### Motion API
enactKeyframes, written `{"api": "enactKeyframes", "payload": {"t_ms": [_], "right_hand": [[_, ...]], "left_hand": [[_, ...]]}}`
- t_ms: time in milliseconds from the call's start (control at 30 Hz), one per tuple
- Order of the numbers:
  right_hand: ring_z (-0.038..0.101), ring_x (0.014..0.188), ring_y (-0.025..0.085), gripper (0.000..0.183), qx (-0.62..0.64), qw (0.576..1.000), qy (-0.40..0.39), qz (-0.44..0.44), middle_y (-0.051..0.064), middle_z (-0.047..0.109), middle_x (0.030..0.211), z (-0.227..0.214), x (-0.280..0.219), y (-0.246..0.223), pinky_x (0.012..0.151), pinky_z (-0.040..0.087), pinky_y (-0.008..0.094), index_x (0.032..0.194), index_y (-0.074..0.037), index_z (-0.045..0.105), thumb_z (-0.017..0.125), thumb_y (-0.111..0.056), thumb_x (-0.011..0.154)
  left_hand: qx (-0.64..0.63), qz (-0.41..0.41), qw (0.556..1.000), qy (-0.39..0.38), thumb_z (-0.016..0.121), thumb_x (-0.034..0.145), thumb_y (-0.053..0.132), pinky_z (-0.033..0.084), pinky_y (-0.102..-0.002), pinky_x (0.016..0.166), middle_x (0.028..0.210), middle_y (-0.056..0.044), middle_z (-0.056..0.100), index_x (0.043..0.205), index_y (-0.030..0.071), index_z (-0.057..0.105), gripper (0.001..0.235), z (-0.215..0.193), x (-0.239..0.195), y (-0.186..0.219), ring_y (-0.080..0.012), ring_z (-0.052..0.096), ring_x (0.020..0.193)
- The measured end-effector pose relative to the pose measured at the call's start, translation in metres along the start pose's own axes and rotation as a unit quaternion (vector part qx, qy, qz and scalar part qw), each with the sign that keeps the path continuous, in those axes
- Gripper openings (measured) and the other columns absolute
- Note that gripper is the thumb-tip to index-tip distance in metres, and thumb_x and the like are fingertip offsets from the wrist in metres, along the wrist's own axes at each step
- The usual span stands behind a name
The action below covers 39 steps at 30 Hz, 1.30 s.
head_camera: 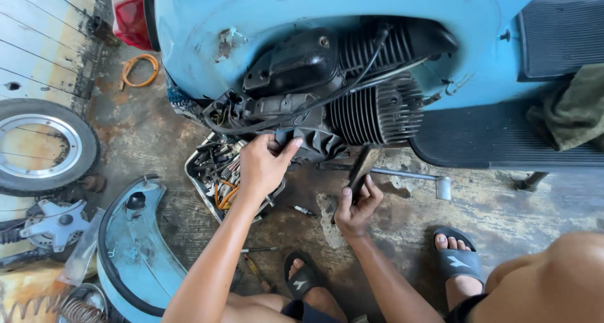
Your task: The person sits on the floor beside a blue scooter with its engine exposed and files a metal engine component using a flat file, holding the part steady with the other hand. They continue filing the same component throughout the episode, occasionally repositioning the file against the part.
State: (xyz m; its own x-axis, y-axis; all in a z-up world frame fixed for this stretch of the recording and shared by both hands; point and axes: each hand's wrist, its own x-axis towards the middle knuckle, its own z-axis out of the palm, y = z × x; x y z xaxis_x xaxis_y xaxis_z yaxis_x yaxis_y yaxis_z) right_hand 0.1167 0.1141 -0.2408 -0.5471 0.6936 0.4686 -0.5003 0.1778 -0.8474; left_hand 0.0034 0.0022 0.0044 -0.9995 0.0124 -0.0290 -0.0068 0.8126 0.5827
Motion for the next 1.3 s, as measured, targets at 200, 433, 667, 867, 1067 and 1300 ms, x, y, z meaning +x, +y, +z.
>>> {"api": "enactKeyframes", "payload": {"t_ms": [200,433,667,867,1067,1300], "right_hand": [[0.055,0.056,0.015,0.044,-0.010,1.000,-0.004,-0.016,0.019,0.072,0.100,0.005,0.015,-0.011,0.053,0.043,0.026,0.144,0.001,0.032,0.049,-0.007,0.105],[0.064,0.064,0.019,0.050,-0.004,1.000,-0.006,-0.016,0.022,0.071,0.106,-0.001,0.002,0.001,0.055,0.046,0.027,0.147,0.001,0.031,0.054,-0.008,0.103],[0.073,0.088,0.033,0.054,-0.028,0.997,-0.044,-0.061,0.027,0.070,0.118,0.003,-0.017,0.003,0.068,0.056,0.032,0.140,0.010,0.045,0.069,-0.005,0.094],[0.073,0.090,0.046,0.049,-0.037,0.987,-0.132,-0.084,0.026,0.075,0.107,0.019,0.005,-0.046,0.070,0.060,0.043,0.127,0.008,0.069,0.081,-0.009,0.083],[0.073,0.079,0.044,0.044,-0.058,0.983,-0.156,-0.083,0.022,0.075,0.097,0.025,0.029,-0.055,0.063,0.058,0.044,0.126,0.005,0.071,0.078,-0.010,0.085],[0.074,0.079,0.042,0.036,-0.126,0.973,-0.159,-0.111,0.022,0.077,0.092,0.054,0.069,-0.090,0.062,0.058,0.044,0.123,-0.001,0.074,0.073,-0.009,0.088]], "left_hand": [[-0.014,0.017,1.000,0.005,0.083,0.080,0.050,0.058,-0.034,0.063,0.058,0.001,0.072,0.080,0.013,0.072,0.038,-0.003,-0.001,0.003,-0.0204,0.075,0.063],[-0.017,0.030,0.999,-0.004,0.081,0.083,0.048,0.058,-0.035,0.063,0.060,0.000,0.073,0.087,0.011,0.074,0.038,-0.004,-0.003,0.001,-0.0201,0.075,0.064],[-0.037,0.059,0.997,-0.045,0.074,0.091,0.043,0.059,-0.032,0.064,0.061,0.001,0.074,0.094,0.012,0.076,0.031,-0.009,0.000,-0.010,-0.0162,0.075,0.063],[-0.064,0.049,0.994,-0.080,0.065,0.100,0.030,0.059,-0.030,0.061,0.063,-0.005,0.075,0.104,0.006,0.077,0.027,-0.019,0.003,-0.008,-0.0176,0.075,0.062],[-0.110,0.064,0.990,-0.063,0.069,0.097,0.022,0.060,-0.030,0.061,0.072,-0.010,0.077,0.105,0.005,0.078,0.021,-0.021,0.005,-0.021,-0.0170,0.076,0.064],[-0.106,0.082,0.990,-0.043,0.068,0.096,0.021,0.060,-0.030,0.062,0.070,-0.008,0.076,0.101,0.007,0.079,0.019,-0.025,0.000,-0.011,-0.0158,0.075,0.064]]}}
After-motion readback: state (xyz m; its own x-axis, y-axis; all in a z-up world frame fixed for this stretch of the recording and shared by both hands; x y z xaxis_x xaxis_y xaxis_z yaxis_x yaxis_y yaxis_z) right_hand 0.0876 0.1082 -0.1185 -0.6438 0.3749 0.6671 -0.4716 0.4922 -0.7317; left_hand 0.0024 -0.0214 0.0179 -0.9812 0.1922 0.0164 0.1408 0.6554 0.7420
